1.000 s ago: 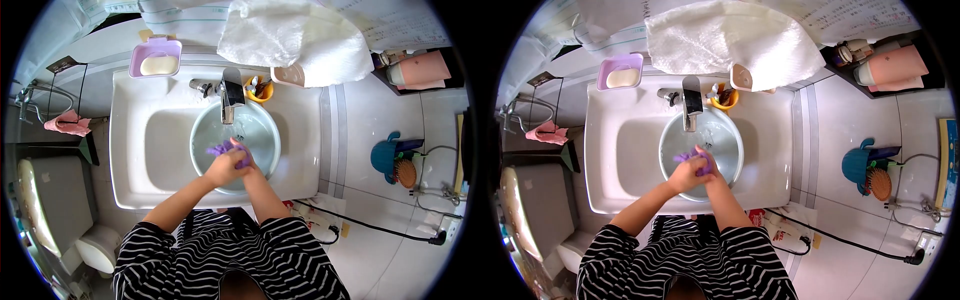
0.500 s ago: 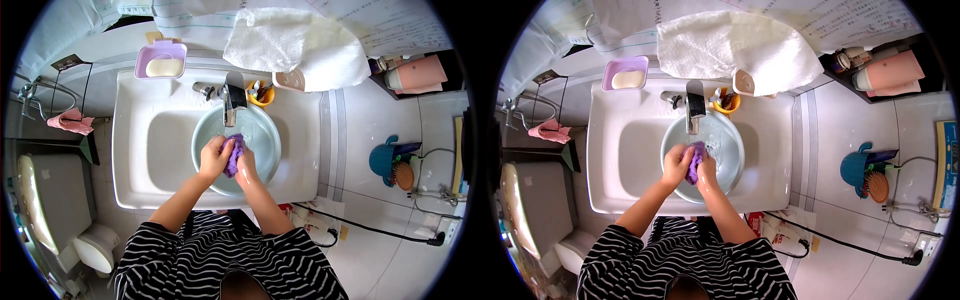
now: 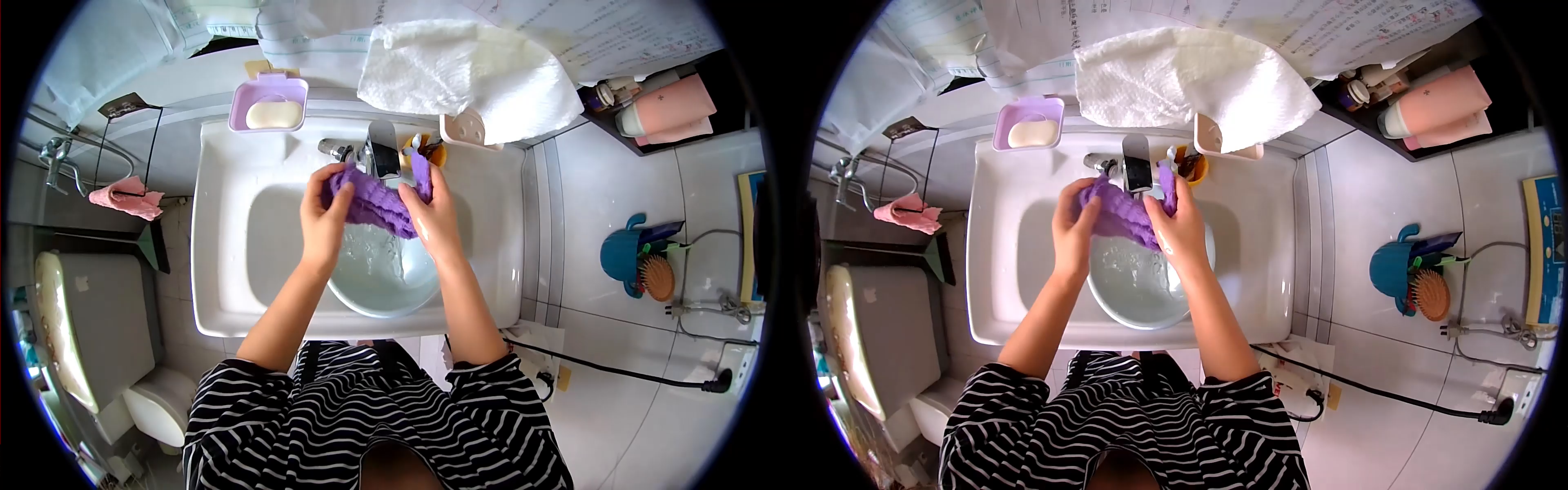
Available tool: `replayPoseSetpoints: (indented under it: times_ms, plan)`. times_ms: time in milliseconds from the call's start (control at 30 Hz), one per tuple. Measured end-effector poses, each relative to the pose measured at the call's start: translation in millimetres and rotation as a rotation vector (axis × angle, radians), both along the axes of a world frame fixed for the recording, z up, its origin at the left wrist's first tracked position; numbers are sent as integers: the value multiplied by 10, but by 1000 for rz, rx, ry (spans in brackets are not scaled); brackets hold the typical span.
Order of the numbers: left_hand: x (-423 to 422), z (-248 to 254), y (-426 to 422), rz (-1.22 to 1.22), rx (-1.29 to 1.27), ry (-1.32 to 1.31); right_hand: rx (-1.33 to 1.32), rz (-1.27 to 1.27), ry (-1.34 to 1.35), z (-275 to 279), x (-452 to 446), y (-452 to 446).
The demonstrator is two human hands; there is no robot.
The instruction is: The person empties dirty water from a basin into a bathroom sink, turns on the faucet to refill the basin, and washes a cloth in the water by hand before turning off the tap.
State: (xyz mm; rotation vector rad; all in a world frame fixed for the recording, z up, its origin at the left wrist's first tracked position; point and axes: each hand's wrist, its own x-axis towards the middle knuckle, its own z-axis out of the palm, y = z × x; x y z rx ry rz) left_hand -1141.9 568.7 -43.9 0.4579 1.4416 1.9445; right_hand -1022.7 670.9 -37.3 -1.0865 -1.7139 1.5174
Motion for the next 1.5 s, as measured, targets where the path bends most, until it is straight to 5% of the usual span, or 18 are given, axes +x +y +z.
replayPoseSetpoints:
  times_ms: [133,333,400,600,700,733,833,867,967,1000,1033,1133,1267,1500]
  plan:
    - [-56,-354,-218,65,-137,-32,27,-84,-31,-41,145,-118]
    - [90,-1470,-399,-408,-465,706,-158,-270,-354,-1411,366,-544]
    - [264,-1756,-383,-351,-658,871,-282,-328,-407,-1612,407,-671]
    - [600,-1859,-249,-735,-919,1002,-425,-381,-498,-2004,416,-850]
    - [495,-1804,-157,-706,-875,919,-633,-376,-439,-2216,445,-740]
    - [543,-2020,-96,-499,-980,816,-714,-462,-288,-2253,425,-748]
    - [586,-2445,-53,-453,-675,-317,-935,-420,-124,-2277,383,-661]
    - [533,-2413,-54,-573,-491,-504,-1112,-422,-24,-1752,284,-641]
    - [497,-1510,-118,-650,-381,-312,-1502,-294,238,-1513,291,-505]
    - [505,-1333,-160,-719,-387,-32,-1544,-315,390,-1741,325,-495]
    - [492,-977,-189,-754,-492,356,-1456,-151,491,-1901,333,-492]
    - [588,-736,-260,-653,-239,681,-1323,38,657,-1803,278,-545]
    - [553,-654,-267,-532,-255,967,-1414,14,779,-1568,252,-662]
    - [397,-1019,-273,-280,-554,744,-859,-346,181,-964,132,-760]
